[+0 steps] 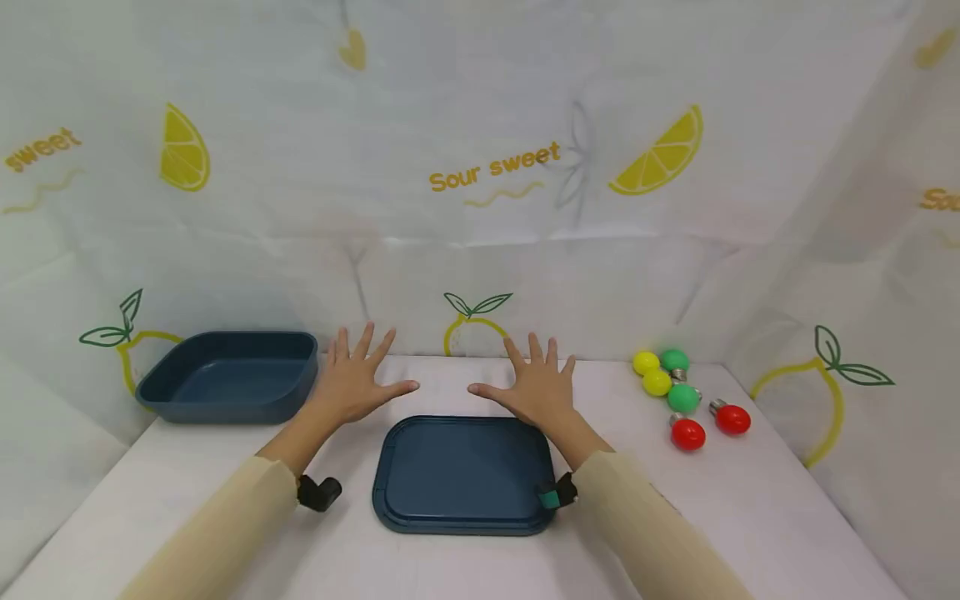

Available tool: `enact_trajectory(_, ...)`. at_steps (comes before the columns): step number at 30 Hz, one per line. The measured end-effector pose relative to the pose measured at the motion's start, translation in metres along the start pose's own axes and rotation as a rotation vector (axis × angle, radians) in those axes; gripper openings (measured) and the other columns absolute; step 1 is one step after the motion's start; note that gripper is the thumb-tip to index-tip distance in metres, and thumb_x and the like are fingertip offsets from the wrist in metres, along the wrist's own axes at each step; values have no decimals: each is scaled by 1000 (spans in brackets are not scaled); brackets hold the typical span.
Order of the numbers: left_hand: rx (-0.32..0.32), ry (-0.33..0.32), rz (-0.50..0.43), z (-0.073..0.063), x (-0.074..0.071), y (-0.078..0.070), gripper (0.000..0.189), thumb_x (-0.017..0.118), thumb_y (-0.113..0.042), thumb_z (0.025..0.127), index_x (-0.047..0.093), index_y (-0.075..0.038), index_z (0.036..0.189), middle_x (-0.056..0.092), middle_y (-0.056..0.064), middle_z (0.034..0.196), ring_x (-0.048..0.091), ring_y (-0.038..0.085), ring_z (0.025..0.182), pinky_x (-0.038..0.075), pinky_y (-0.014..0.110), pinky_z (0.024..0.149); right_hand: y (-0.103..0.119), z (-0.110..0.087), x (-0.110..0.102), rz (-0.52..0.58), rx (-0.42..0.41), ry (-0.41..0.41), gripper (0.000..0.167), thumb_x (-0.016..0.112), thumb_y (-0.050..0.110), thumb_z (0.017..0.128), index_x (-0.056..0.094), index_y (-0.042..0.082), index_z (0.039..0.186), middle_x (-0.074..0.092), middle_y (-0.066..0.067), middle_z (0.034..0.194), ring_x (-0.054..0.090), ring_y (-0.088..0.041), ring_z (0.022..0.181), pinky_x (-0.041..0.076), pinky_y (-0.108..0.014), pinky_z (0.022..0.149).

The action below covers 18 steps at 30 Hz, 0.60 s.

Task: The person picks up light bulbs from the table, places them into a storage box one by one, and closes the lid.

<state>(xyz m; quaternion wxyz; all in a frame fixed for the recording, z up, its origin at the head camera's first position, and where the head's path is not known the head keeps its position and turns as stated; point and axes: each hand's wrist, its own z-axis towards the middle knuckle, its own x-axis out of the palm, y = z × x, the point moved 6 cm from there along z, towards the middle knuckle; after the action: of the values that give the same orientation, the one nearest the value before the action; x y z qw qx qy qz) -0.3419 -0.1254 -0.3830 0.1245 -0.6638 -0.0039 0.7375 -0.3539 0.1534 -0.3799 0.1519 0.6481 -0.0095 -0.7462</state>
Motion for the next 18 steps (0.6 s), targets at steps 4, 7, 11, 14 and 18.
enact_trajectory(4, 76, -44, -127, -32, -8, 3, 78, 39, -68, 100, 18, -29, 163, 6, 13, 171, -7, 53, 154, 1, 69, 123, 23, -2, 6, 195, -45, 13, 95, 59, 67, 89, 26, 16, 162, 25, -27, 165, 19, -54, 152, 18, -77, 115)
enact_trajectory(7, 100, -77, -130, -61, -12, 13, 74, 43, -62, 101, 22, -26, 163, 12, 14, 171, -2, 48, 156, 5, 68, 123, 43, 0, 13, 392, -75, 59, 87, 59, 54, 96, 24, 11, 162, 26, -27, 164, 22, -50, 153, 21, -71, 119)
enact_trajectory(11, 72, -185, -130, -94, -16, 42, 76, 56, -54, 99, 31, -17, 160, 26, 19, 166, 17, 48, 155, 18, 67, 122, 71, 2, 22, 545, -122, 97, 83, 58, 50, 99, 22, 12, 163, 26, -19, 167, 24, -42, 155, 24, -64, 122)
enact_trajectory(14, 42, -318, -184, -115, -24, 72, 69, 68, -38, 96, 43, -8, 153, 39, 24, 158, 32, 49, 148, 30, 68, 116, 93, 1, 30, 605, -160, 101, 82, 61, 50, 97, 23, 17, 163, 28, -15, 167, 25, -39, 155, 25, -63, 122)
enact_trajectory(18, -24, -520, -255, -138, -37, 113, 53, 74, -18, 92, 58, -3, 140, 51, 26, 147, 45, 50, 136, 41, 67, 105, 122, 1, 43, 661, -188, 110, 79, 62, 48, 97, 27, 18, 162, 32, -13, 165, 29, -37, 154, 27, -61, 122)
